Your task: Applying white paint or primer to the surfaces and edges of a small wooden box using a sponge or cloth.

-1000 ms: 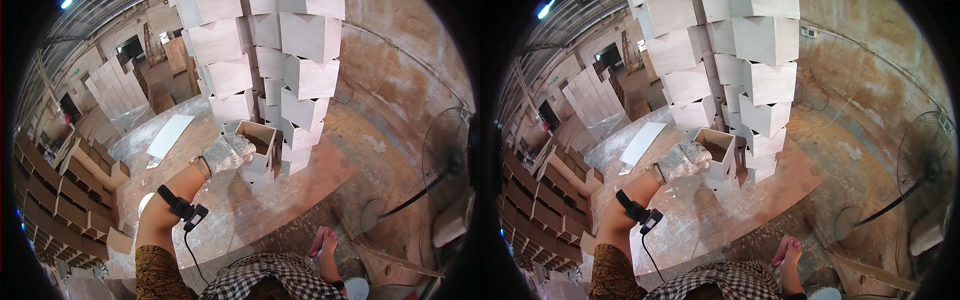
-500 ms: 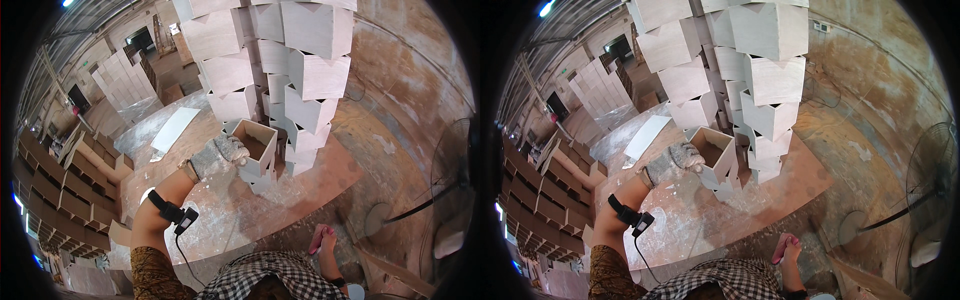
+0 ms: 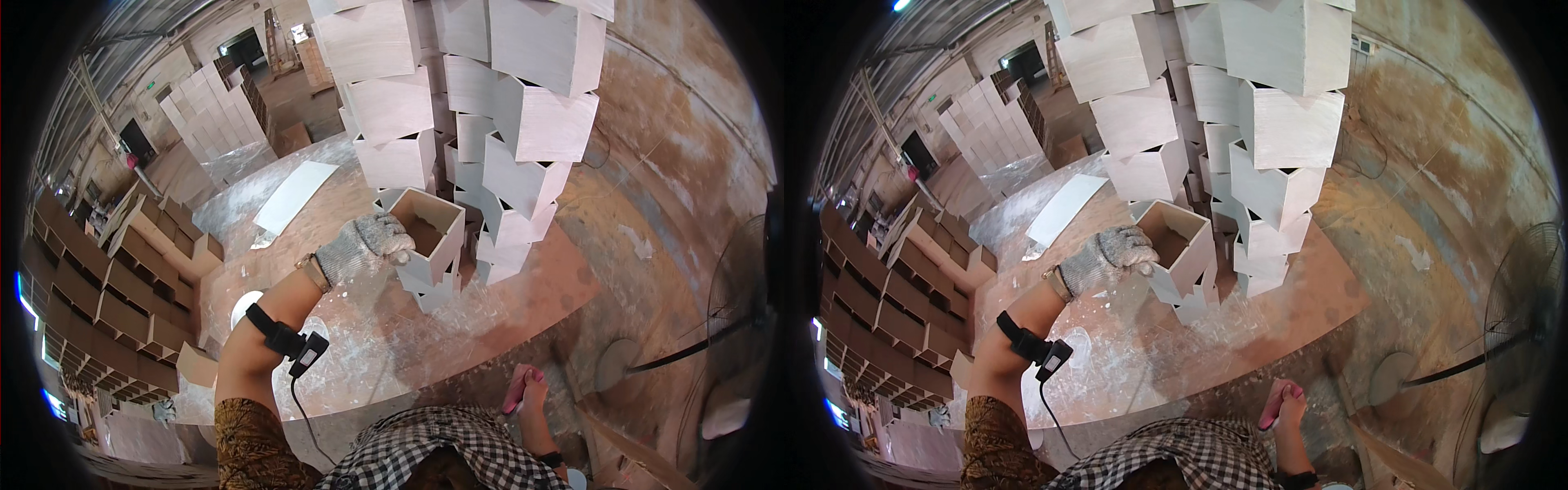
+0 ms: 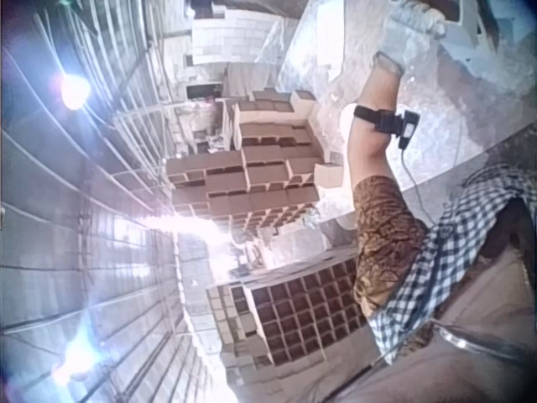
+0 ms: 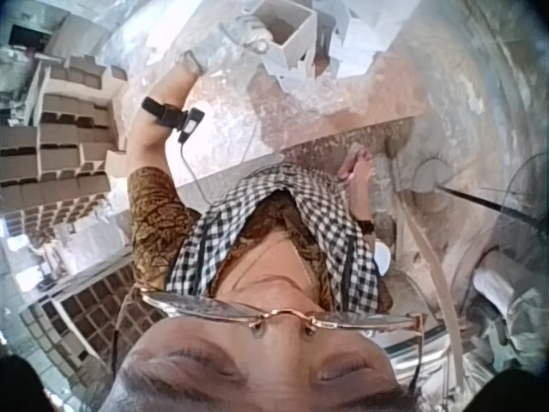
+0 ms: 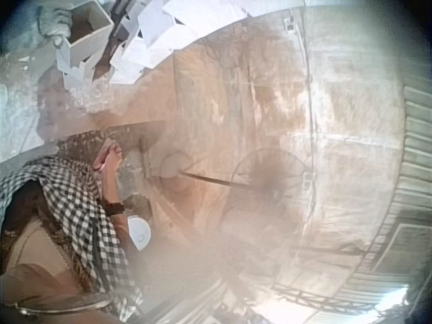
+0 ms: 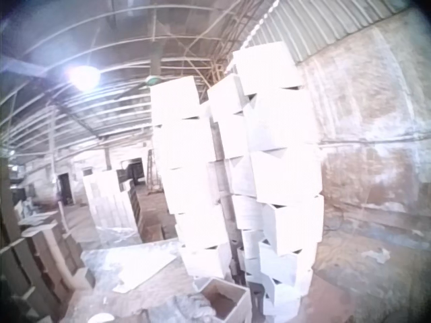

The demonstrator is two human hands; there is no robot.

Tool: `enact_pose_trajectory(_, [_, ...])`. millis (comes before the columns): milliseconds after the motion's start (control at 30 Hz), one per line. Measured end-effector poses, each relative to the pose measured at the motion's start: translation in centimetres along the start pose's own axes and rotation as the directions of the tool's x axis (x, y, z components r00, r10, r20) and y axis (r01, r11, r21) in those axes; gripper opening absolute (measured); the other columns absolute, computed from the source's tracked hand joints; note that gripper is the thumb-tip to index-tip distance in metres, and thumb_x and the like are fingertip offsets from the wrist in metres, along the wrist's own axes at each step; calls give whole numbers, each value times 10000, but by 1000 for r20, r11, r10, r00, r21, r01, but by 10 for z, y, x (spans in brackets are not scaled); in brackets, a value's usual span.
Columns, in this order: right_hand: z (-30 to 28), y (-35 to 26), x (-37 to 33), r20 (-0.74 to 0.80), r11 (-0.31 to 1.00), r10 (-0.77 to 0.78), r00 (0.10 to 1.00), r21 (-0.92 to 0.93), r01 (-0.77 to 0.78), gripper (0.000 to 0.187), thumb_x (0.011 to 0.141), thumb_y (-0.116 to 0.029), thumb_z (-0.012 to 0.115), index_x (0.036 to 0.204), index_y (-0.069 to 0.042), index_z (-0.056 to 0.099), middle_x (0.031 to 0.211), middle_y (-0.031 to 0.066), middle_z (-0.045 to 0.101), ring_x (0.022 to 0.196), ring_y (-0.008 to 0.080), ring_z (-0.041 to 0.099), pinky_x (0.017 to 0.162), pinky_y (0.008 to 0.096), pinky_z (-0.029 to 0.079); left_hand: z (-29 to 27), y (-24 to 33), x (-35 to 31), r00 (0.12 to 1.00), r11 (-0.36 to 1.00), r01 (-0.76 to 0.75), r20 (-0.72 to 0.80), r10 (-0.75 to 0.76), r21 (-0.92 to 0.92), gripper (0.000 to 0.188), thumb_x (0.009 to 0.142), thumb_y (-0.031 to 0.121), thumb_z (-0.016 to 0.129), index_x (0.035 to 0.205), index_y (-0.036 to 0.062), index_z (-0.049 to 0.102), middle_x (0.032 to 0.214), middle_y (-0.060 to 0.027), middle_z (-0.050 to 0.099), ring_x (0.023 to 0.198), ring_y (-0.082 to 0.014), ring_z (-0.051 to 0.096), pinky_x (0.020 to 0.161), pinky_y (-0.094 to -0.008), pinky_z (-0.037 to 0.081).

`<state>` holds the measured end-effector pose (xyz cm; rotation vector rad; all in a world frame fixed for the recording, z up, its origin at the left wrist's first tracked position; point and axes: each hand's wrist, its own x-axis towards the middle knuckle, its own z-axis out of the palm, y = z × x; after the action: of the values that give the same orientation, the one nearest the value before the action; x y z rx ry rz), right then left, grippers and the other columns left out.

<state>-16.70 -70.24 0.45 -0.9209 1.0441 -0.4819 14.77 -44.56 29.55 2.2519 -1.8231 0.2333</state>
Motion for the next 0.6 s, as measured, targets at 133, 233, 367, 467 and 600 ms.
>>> enact_pose_trajectory(133, [-1,0,1,-2,999,-20,1000,-46,20,189,890,-108,568,1049,-8,543,950,77,598,844,189,565,764,335,464,-2,0,5,999,999,-44,16,43,9,228,703,97,638,927,87,603,907,-94,584,897,-294,563,786,-383,463])
enact_pose_trajectory(233, [4,-5,-5,-44,995,2,999,-97,-6,208,890,-111,567,1067,-6,533,968,80,590,858,197,555,786,344,454,-2,4,4,997,997,-50,55,47,57,226,707,107,645,928,93,603,922,-83,589,928,-282,558,813,-378,460])
enact_pose_trajectory(367, [-8,13,13,8,993,-15,1000,-121,16,218,895,-112,561,1082,-6,527,985,84,587,871,202,556,792,347,453,2,4,1,1000,1000,-12,1,12,8,249,691,105,649,934,95,597,912,-73,592,938,-275,553,827,-380,454])
enact_pose_trajectory(467, [-2,9,10,38,998,2,999,-64,1,214,895,-110,561,1078,-5,529,989,86,590,873,206,560,791,349,460,0,5,3,999,999,-35,-23,35,-17,205,732,139,627,932,100,595,891,-72,593,913,-273,559,810,-382,456])
enact_pose_trajectory(600, [10,-3,-2,42,999,21,999,-37,-20,207,890,-108,568,1065,-4,534,981,86,597,855,207,570,775,344,471,-6,15,3,996,996,80,42,-82,42,153,825,237,562,912,115,595,857,-76,589,866,-272,566,773,-382,459])
